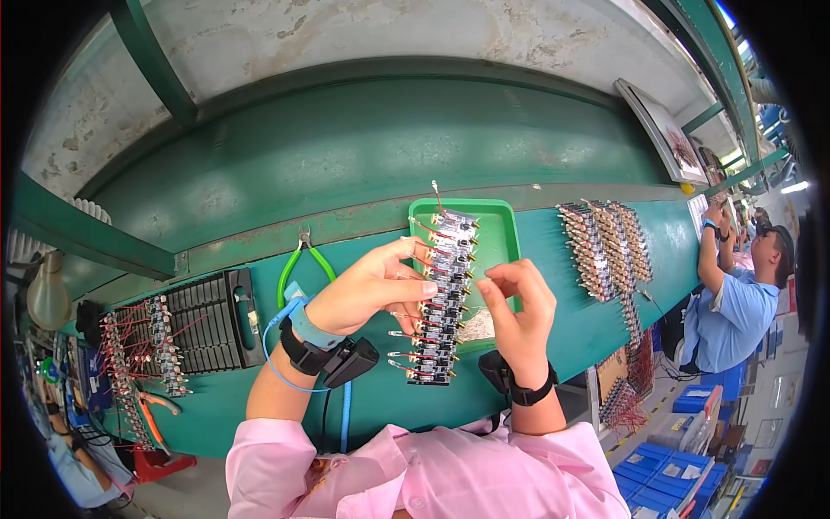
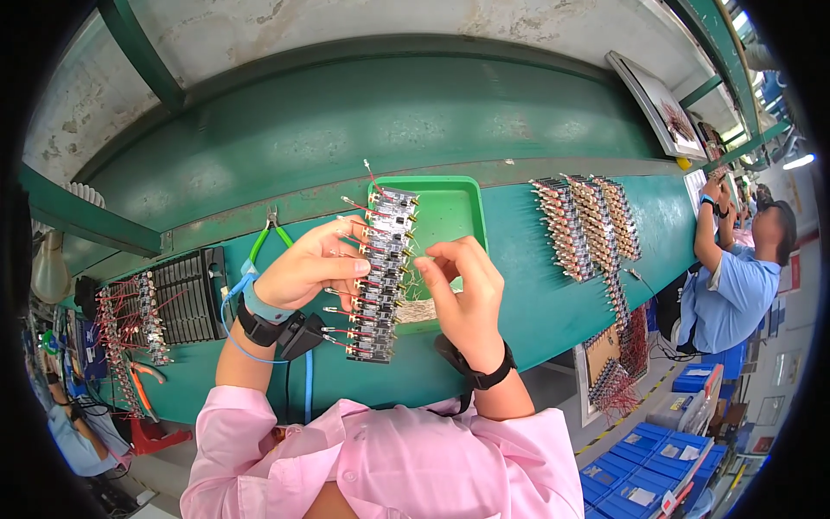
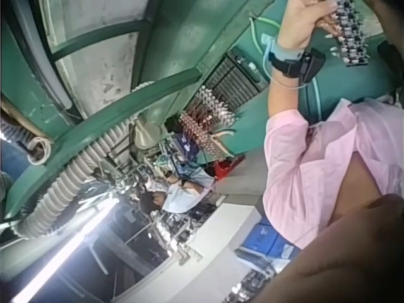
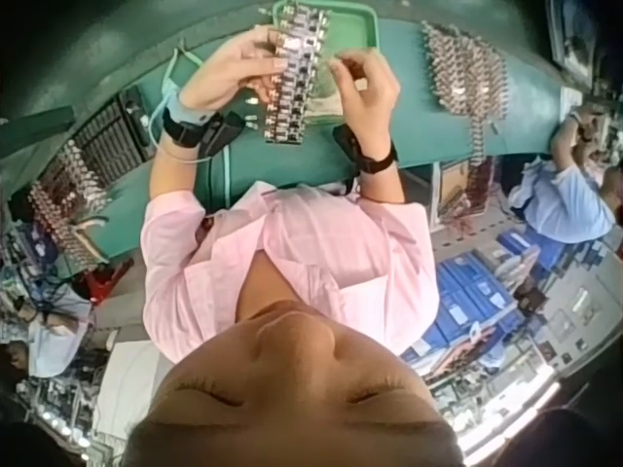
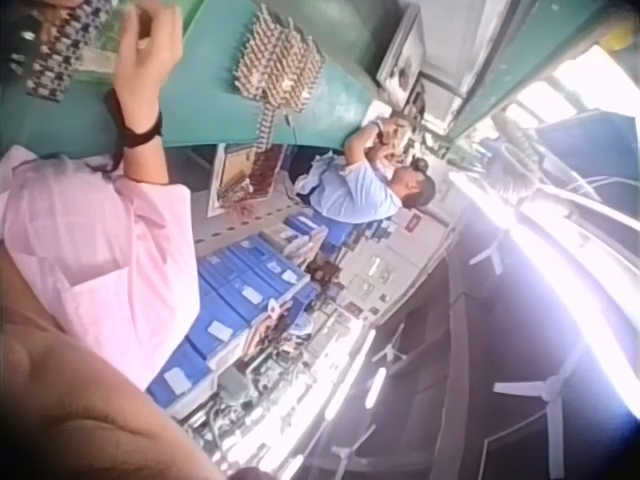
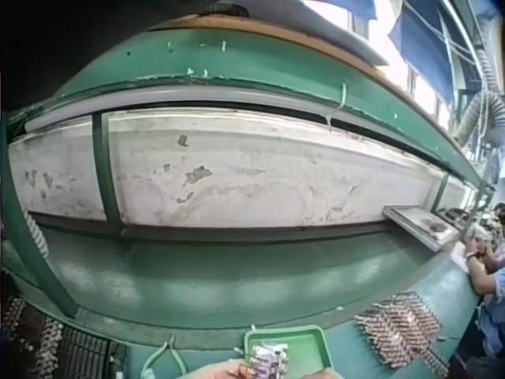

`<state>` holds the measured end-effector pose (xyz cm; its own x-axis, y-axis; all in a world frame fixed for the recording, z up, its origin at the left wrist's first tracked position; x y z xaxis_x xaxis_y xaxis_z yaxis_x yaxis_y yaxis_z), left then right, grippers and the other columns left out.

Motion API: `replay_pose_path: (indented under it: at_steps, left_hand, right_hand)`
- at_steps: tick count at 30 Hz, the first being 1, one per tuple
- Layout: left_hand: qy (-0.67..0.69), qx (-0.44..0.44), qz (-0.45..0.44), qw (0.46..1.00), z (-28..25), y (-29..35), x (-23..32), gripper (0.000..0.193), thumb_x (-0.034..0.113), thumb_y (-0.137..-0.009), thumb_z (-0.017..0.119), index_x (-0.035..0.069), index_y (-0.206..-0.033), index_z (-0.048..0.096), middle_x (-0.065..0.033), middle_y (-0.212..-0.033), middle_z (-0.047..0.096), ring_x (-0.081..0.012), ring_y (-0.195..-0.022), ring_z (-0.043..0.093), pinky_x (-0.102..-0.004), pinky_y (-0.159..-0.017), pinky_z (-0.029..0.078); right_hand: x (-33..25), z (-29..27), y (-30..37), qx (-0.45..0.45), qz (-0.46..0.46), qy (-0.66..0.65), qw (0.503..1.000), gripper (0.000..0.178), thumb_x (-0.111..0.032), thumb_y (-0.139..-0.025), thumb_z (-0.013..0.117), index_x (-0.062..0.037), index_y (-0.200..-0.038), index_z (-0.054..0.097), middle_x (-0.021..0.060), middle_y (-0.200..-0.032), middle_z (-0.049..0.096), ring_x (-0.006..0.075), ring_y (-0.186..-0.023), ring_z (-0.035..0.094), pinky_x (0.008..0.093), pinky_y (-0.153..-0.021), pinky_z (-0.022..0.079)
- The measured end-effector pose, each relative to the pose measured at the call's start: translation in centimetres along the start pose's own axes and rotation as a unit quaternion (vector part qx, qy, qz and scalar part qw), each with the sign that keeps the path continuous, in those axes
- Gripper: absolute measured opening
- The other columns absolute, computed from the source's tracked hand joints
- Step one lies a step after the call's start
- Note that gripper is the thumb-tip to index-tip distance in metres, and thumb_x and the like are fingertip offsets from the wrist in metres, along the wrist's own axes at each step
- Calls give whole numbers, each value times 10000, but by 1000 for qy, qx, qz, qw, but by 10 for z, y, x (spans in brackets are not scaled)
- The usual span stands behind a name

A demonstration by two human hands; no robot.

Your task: Manual assembly of electrical component strips by inserting metal pins into the housings.

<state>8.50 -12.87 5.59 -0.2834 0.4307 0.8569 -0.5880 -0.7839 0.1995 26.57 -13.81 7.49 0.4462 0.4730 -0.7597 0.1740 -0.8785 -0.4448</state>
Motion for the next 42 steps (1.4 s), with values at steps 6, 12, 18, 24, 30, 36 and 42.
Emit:
replay_pose_path:
  at_steps: [6, 12, 18, 24, 30, 36, 42]
  left_hand:
    - [4, 49, 47, 998, -14, 7, 9, 272, 124, -830, 562, 41, -1051, 426, -93, -778, 610, -139, -595, 606, -247, -495, 503]
    - [12, 76, 64, 995, -22, 5, 11, 287, 118, -820, 573, 39, -1052, 423, -93, -782, 610, -141, -586, 602, -246, -495, 495]
    - [16, 77, 54, 995, -24, 2, 6, 294, 124, -816, 577, 40, -1052, 424, -91, -777, 610, -142, -576, 599, -243, -493, 491]
    - [-2, 72, 35, 997, -22, -1, 2, 292, 135, -822, 574, 40, -1052, 420, -88, -774, 611, -140, -585, 601, -245, -499, 494]
    - [-18, 52, 24, 998, -13, -2, 2, 286, 144, -833, 562, 42, -1056, 415, -90, -774, 613, -139, -602, 607, -246, -500, 501]
    - [-13, 43, 26, 999, -7, -2, 3, 276, 143, -838, 555, 43, -1054, 416, -91, -777, 612, -140, -603, 607, -247, -502, 503]
    - [-7, 40, 26, 999, -5, 0, 5, 273, 125, -836, 554, 42, -1055, 414, -91, -776, 609, -141, -603, 605, -252, -510, 504]
  right_hand:
    - [27, 10, 15, -240, 27, 136, 961, 113, -14, -675, 643, -13, -766, 576, 76, -692, 540, 218, -615, 555, 307, -550, 441]
    - [37, 27, 29, -278, -5, 176, 944, 108, -27, -643, 635, -27, -738, 583, 89, -698, 541, 272, -673, 557, 342, -596, 449]
    - [34, 26, 25, -288, -20, 158, 944, 83, -1, -641, 624, -21, -713, 587, 86, -681, 538, 255, -646, 560, 327, -574, 449]
    - [22, 10, 9, -191, -5, 85, 978, 84, 39, -636, 626, -16, -694, 600, 61, -652, 536, 182, -569, 543, 269, -509, 429]
    - [-4, 6, -2, -122, -31, 21, 992, 103, 67, -633, 630, -9, -686, 585, 35, -655, 531, 113, -548, 512, 219, -484, 403]
    - [-13, 3, -5, -114, -13, -17, 993, 121, 88, -656, 606, 1, -725, 556, 48, -706, 524, 110, -555, 505, 212, -489, 403]
    - [-14, 2, -2, -89, 16, -59, 994, 133, 117, -673, 569, 13, -745, 528, 63, -728, 513, 114, -578, 503, 210, -512, 409]
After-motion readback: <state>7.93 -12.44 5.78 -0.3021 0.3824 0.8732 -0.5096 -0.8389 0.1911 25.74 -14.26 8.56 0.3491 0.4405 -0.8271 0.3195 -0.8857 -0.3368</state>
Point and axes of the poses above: each hand's wrist, its own y-axis away from the middle knuckle, its own z-axis out of the palm, x = y × z, the point moved 3 cm from there along -y, towards the middle knuckle
